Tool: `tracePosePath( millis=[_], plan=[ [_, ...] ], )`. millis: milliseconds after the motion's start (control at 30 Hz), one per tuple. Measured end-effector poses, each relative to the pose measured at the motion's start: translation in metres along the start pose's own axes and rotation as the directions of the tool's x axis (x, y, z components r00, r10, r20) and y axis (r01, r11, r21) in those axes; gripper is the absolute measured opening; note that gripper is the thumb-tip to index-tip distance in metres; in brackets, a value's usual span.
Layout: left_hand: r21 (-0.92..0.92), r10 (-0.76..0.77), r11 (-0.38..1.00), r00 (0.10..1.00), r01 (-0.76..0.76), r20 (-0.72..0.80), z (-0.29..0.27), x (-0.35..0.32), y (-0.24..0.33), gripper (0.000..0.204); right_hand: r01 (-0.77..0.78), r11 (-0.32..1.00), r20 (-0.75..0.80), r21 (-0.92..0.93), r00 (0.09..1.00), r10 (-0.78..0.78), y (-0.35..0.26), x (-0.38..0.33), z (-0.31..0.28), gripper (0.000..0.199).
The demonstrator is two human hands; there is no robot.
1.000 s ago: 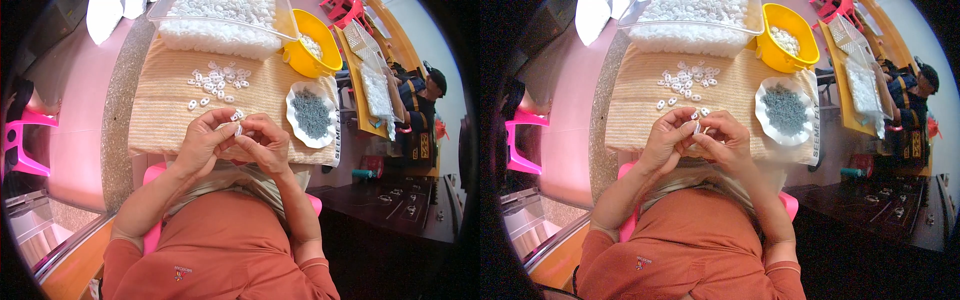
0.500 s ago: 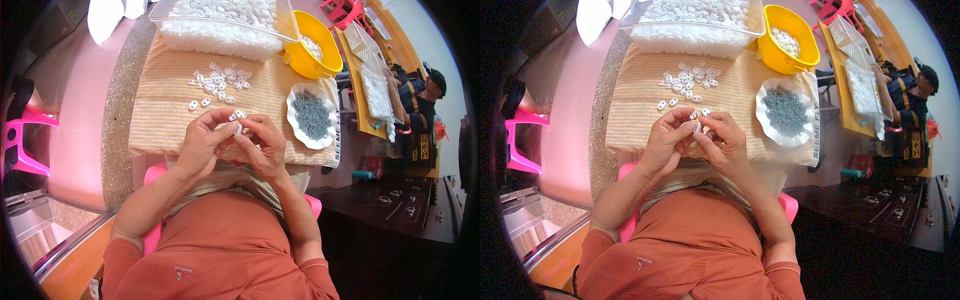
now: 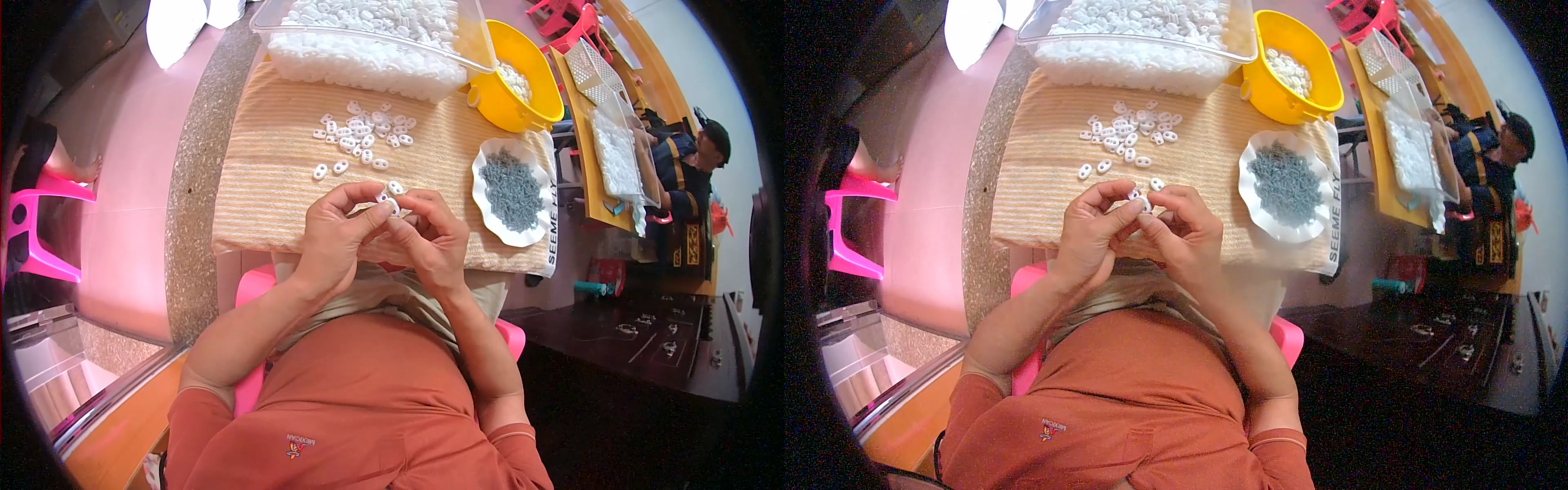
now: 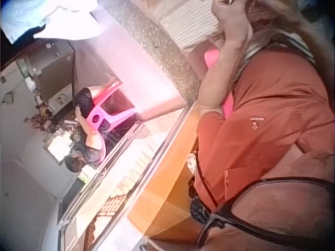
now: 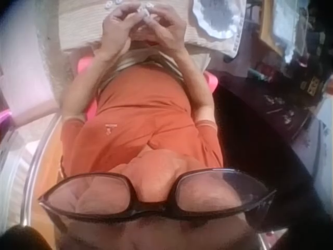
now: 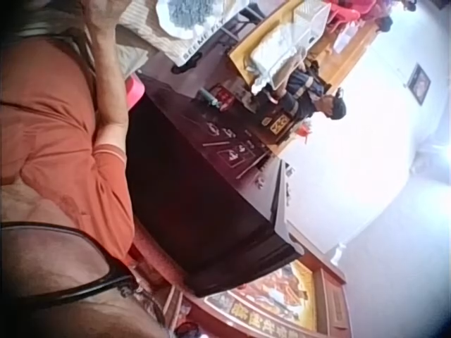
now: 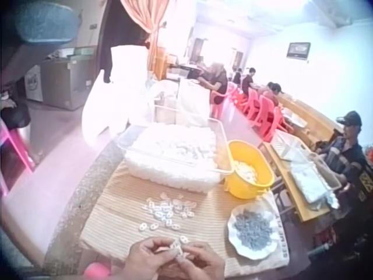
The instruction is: Manually assembling small white plastic components by inserting small grey parts into them.
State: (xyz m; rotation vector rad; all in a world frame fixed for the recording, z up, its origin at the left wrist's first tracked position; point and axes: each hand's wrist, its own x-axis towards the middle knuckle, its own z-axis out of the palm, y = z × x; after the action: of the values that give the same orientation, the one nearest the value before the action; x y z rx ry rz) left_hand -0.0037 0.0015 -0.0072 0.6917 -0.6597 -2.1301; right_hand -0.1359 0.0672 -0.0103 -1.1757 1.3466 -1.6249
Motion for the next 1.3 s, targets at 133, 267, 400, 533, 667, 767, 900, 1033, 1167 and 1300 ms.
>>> tracePosePath(
  millis=[133, 267, 400, 533, 667, 767, 900, 1033, 1167, 1300],
  plan=[
    [-0.001, 0.027, 1.000, 1.000, -0.027, -0.003, 0.001, 0.000, -0.001, 0.024, -0.092, 0.987, 0.014, 0.128, 0.996, 0.091, -0.002, 0.003, 0.001, 0.018],
    [-0.004, 0.019, 1.000, 1.000, -0.019, -0.002, -0.001, 0.001, -0.003, 0.024, -0.185, 0.966, 0.006, 0.180, 0.982, 0.187, -0.003, 0.002, -0.001, 0.013],
    [0.001, 0.019, 1.000, 1.000, -0.019, -0.014, -0.001, -0.001, -0.003, 0.023, -0.240, 0.950, 0.012, 0.201, 0.970, 0.242, -0.005, 0.002, 0.001, 0.010],
    [0.010, 0.044, 0.999, 0.998, -0.044, -0.038, -0.001, -0.001, -0.003, 0.023, -0.143, 0.988, 0.011, 0.064, 0.990, 0.143, -0.001, 0.001, 0.001, 0.012],
    [-0.009, 0.030, 1.000, 0.999, -0.030, -0.034, 0.001, -0.001, -0.002, 0.024, -0.110, 0.992, 0.002, 0.054, 0.994, 0.110, 0.002, 0.001, 0.002, 0.013],
    [-0.032, 0.029, 0.999, 0.999, -0.030, -0.028, 0.001, -0.002, -0.002, 0.024, -0.108, 0.994, 0.000, -0.007, 0.994, 0.108, -0.002, 0.002, 0.003, 0.015],
    [-0.016, 0.036, 0.999, 0.999, -0.036, -0.026, -0.001, -0.001, -0.006, 0.023, -0.156, 0.987, 0.007, 0.050, 0.988, 0.156, -0.002, 0.002, 0.002, 0.015],
    [0.038, 0.060, 0.998, 0.998, -0.059, -0.009, -0.001, -0.003, -0.007, 0.021, -0.174, 0.969, -0.015, 0.175, 0.984, 0.179, -0.001, 0.004, 0.002, 0.013],
    [0.018, 0.068, 0.998, 0.997, -0.068, -0.026, 0.000, 0.000, -0.005, 0.018, -0.323, 0.925, -0.014, 0.198, 0.943, 0.332, -0.018, 0.008, -0.003, 0.012],
    [0.024, 0.036, 0.999, 0.998, -0.034, -0.053, 0.000, -0.001, -0.002, 0.016, -0.342, 0.930, -0.064, 0.135, 0.934, 0.352, -0.023, 0.010, -0.009, 0.015]
  ],
)
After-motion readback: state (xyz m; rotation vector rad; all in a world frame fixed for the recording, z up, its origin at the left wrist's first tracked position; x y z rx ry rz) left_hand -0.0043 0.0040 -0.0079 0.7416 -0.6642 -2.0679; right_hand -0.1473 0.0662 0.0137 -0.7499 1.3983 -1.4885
